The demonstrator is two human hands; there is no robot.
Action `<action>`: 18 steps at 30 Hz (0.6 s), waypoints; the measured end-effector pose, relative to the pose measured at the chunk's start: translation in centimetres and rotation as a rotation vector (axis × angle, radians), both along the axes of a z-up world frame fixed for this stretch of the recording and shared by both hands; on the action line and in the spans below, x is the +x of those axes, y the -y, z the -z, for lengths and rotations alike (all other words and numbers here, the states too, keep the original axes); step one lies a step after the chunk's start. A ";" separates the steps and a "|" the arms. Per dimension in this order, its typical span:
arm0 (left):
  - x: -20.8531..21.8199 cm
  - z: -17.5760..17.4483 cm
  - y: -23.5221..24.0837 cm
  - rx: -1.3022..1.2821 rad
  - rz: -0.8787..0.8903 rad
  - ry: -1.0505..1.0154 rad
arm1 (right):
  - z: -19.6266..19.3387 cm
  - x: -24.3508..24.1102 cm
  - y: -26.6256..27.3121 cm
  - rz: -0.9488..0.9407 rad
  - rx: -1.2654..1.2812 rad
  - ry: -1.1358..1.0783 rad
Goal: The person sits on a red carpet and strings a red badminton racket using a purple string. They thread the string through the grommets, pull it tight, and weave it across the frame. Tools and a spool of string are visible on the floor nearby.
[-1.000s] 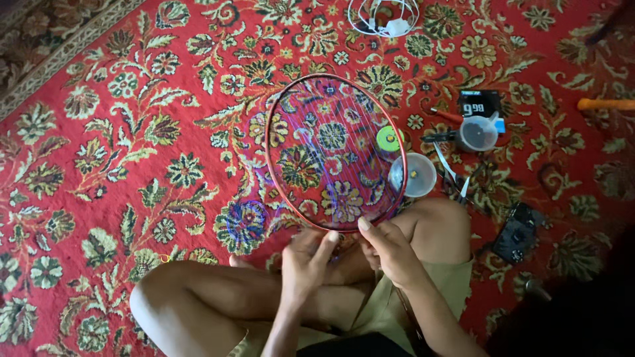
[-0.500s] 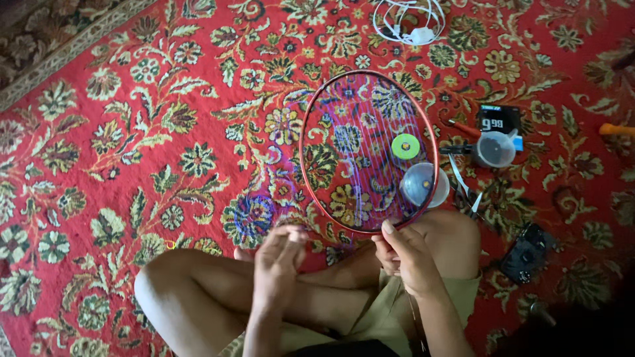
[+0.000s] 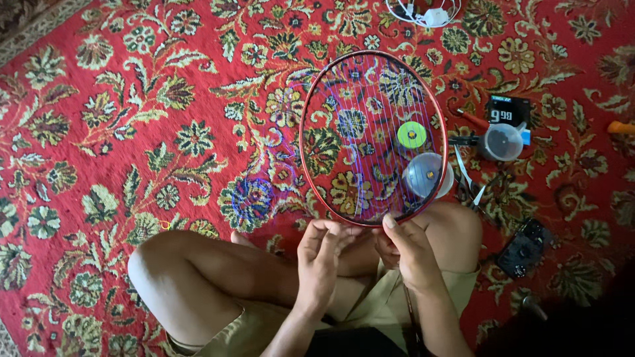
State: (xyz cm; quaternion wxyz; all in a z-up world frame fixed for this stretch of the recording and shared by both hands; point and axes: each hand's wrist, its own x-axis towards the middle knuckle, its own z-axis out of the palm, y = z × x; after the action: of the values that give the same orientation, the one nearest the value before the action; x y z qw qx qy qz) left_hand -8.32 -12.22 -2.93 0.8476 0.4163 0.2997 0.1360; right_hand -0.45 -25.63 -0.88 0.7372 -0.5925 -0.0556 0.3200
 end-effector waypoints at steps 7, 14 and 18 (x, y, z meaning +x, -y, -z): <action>0.2 1.2 0.8 -0.101 -0.053 0.061 | 0.6 0.0 0.2 0.026 -0.068 0.028; 0.3 0.2 0.5 -0.047 -0.024 0.031 | -0.2 -0.1 0.0 0.005 -0.117 0.072; 0.1 0.9 0.1 0.014 -0.039 0.066 | 0.4 -0.1 0.4 0.009 -0.100 0.057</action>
State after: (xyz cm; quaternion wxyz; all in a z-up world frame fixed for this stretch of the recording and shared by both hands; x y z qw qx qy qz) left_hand -8.21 -12.29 -3.80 0.8512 0.4114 0.2789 0.1684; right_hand -0.59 -26.04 -1.33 0.7063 -0.6377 -0.0576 0.3020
